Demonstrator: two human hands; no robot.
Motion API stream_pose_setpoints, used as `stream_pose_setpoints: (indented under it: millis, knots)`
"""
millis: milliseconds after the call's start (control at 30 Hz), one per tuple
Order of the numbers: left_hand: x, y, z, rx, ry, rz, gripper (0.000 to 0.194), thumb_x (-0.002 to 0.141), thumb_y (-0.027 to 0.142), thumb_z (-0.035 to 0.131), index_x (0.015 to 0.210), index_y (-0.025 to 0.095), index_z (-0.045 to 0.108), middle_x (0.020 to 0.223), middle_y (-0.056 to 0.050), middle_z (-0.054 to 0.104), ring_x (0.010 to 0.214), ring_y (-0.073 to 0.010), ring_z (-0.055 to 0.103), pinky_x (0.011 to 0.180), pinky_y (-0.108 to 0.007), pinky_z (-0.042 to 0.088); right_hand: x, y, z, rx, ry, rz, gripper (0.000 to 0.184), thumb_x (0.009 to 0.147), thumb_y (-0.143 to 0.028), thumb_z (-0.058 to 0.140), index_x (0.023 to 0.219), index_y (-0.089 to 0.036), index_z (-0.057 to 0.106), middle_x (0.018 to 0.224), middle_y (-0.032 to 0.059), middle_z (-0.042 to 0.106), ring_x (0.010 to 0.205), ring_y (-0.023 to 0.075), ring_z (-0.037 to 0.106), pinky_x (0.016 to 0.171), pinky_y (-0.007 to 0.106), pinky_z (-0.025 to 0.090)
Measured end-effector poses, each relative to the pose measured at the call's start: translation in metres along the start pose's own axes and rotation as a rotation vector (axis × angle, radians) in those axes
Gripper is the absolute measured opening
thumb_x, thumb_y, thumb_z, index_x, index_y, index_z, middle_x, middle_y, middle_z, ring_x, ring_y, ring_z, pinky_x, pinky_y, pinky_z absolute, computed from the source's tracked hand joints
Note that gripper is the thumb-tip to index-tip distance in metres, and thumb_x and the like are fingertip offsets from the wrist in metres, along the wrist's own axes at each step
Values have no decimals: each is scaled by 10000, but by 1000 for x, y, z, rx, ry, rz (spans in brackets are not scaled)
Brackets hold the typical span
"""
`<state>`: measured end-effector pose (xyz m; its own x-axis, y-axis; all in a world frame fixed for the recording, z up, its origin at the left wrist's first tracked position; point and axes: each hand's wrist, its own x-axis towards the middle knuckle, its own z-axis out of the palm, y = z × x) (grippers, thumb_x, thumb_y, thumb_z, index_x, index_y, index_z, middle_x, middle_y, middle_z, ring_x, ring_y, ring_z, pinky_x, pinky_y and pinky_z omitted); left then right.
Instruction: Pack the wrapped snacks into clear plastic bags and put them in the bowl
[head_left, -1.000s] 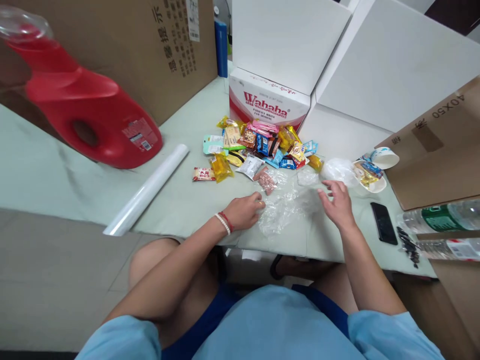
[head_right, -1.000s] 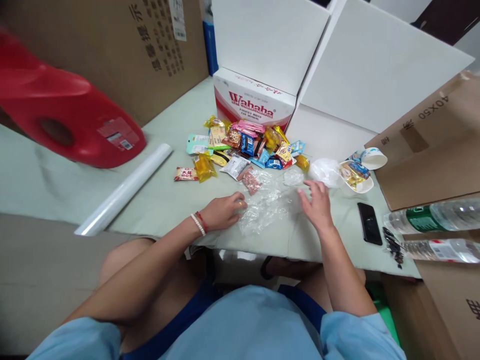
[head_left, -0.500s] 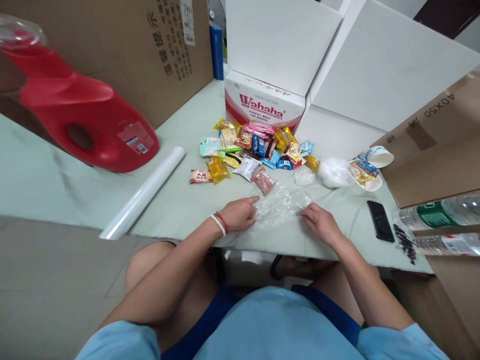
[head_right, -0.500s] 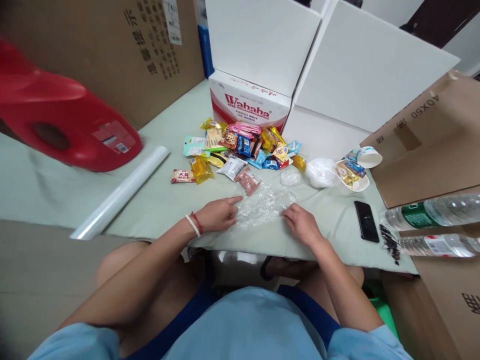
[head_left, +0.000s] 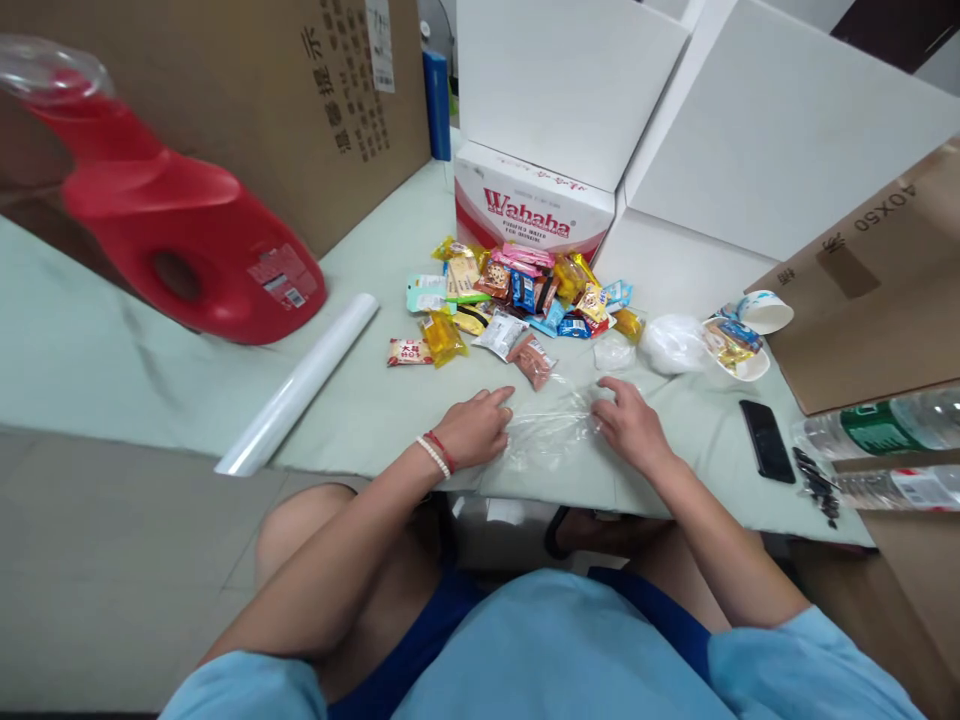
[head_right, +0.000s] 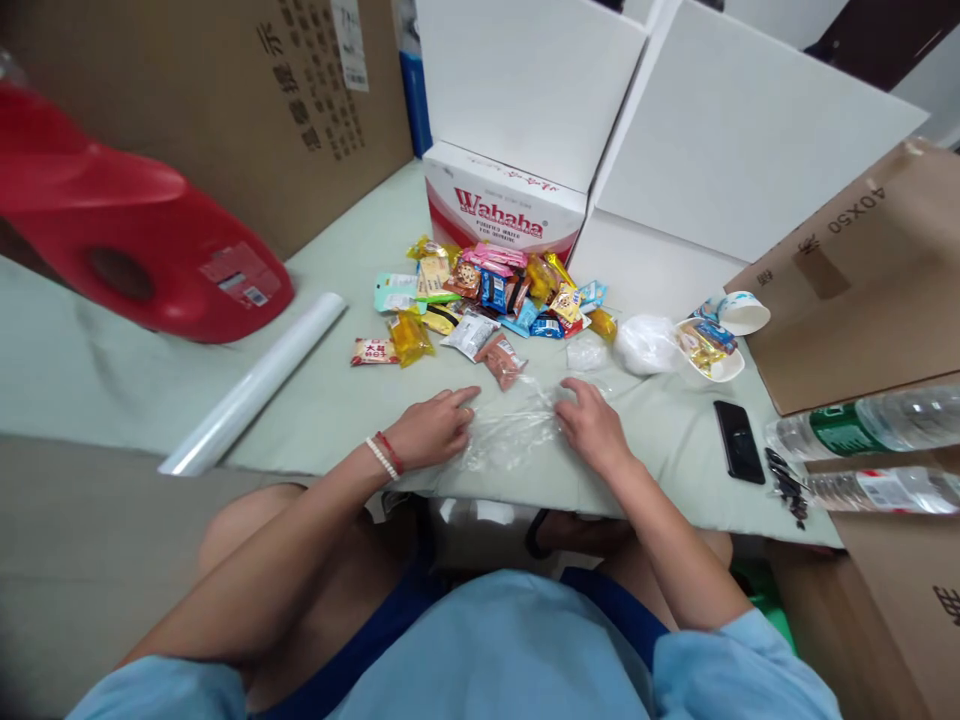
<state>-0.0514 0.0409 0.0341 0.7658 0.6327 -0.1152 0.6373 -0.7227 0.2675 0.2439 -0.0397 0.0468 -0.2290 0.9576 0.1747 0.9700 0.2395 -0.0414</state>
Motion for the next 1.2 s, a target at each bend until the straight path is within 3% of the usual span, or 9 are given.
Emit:
stream_pose_setpoints:
  millis: [233, 367, 433, 500, 600, 800, 900, 1000, 1200]
  knots:
    - [-6, 11, 15, -13, 145, -71, 163, 883, 216, 584, 905, 167, 738, 1553, -147, 501, 1266, -344, 547, 915, -472, 572, -104, 4, 23, 46, 238, 70, 279, 982, -178, 504, 1120, -232, 740, 1432, 123, 504, 975, 216, 575, 811, 368, 562]
    - [1, 23, 19, -20, 379, 167, 371, 881, 65, 532, 1178, 217, 695, 1579, -129, 481, 1460, -319, 397, 1183, -594, 325, -101, -1, 35, 133, 274, 90, 302, 982, -172, 499, 1137, -232, 752, 1417, 127, 518, 857, 189, 542, 794, 378, 561]
    - [7, 28, 19, -36, 312, 384, 344, 912, 53, 491, 1093, 242, 715, 1411, -87, 642, 1419, -266, 466, 1210, -550, 293, -88, -3, 35, 166, 267, 91, 307, 984, -178, 501, 1135, -247, 758, 1416, 116, 525, 863, 189, 540, 812, 387, 560]
    - [14, 34, 18, -38, 165, 452, 263, 920, 80, 488, 936, 211, 715, 1154, -78, 741, 1197, -238, 634, 1098, -450, 430, -74, -4, 33, 190, 263, 71, 315, 987, -179, 496, 1137, -257, 763, 1423, 109, 528, 866, 189, 540, 825, 395, 559]
    - [24, 43, 17, -56, 66, 268, 205, 950, 187, 487, 919, 194, 689, 1016, -71, 723, 871, -213, 694, 788, -348, 522, -63, -5, 28, 216, 277, 37, 332, 991, -175, 494, 1162, -273, 762, 1442, 102, 524, 854, 185, 542, 837, 402, 558]
    - [49, 61, 31, -159, 270, -279, 365, 1003, 487, 494, 1169, 199, 646, 1229, -118, 630, 886, -234, 681, 697, -338, 496, -76, -7, 29, 251, 307, 3, 418, 984, -138, 491, 1289, -317, 714, 1511, 90, 484, 884, 183, 582, 871, 418, 577]
    - [61, 61, 43, -188, 314, -238, 219, 943, 410, 614, 992, 205, 676, 1207, -117, 620, 951, -251, 657, 752, -355, 506, -90, -9, 32, 229, 305, 3, 470, 979, -119, 503, 1358, -346, 665, 1553, 83, 448, 920, 179, 597, 853, 407, 592]
    - [66, 56, 51, -314, 495, -187, 98, 926, 265, 607, 852, 208, 637, 1044, -98, 631, 1026, -255, 617, 885, -378, 502, -105, -11, 34, 189, 311, 33, 497, 974, -108, 514, 1391, -350, 637, 1585, 96, 413, 974, 190, 618, 846, 401, 596]
    - [52, 38, 46, -671, 700, -371, 151, 988, 312, 477, 864, 230, 506, 821, -4, 600, 782, -173, 605, 769, -290, 475, -134, -19, 33, 130, 293, 95, 396, 985, -132, 512, 1295, -286, 705, 1381, 130, 585, 957, 211, 615, 775, 354, 588]
